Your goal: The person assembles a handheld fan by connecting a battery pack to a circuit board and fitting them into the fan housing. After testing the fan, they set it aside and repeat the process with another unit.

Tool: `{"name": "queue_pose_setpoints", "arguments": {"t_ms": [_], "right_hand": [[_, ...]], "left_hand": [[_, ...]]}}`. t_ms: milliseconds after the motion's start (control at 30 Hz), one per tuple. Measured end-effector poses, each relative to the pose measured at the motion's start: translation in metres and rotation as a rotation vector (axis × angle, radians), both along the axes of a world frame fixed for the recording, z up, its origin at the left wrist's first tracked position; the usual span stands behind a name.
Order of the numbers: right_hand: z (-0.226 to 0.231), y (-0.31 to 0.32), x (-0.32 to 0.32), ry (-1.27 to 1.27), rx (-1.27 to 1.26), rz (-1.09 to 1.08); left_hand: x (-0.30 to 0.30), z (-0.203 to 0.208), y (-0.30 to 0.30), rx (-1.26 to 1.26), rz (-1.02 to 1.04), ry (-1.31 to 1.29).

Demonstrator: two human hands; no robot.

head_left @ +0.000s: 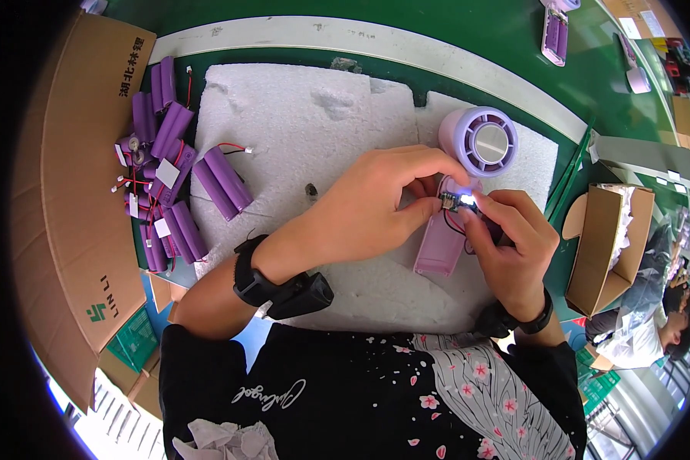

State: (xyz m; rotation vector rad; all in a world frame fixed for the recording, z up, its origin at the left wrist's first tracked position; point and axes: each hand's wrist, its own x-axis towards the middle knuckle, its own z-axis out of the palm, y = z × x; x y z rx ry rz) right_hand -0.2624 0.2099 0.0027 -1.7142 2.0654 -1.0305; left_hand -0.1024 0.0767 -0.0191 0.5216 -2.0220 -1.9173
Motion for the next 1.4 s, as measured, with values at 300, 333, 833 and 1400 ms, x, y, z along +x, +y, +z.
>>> {"name": "queue_pose_setpoints", "arguments": {"t_ms": [300,333,833,1400], "right_hand": [[-0.001,-0.001,0.002,-0.023,0.017,-0.007],[-0.001,-0.001,0.002,-0.023,0.017,-0.010],[0.002,-0.003,-0.007,-0.206,0.255,0.020],[0.025,0.000,-0.036,0.305,0.137,0.288]], "left_hand": [[0.000,0.000,0.000,0.057,0.011,-0.021],[-0.001,0.001,-0.001,0.055,0.019,-0.036],[-0.002,0.000,0.001,-0.426,0.023,0.032],[-0.001,0.000,0.002,-0.296,0.229,-0.014]]}}
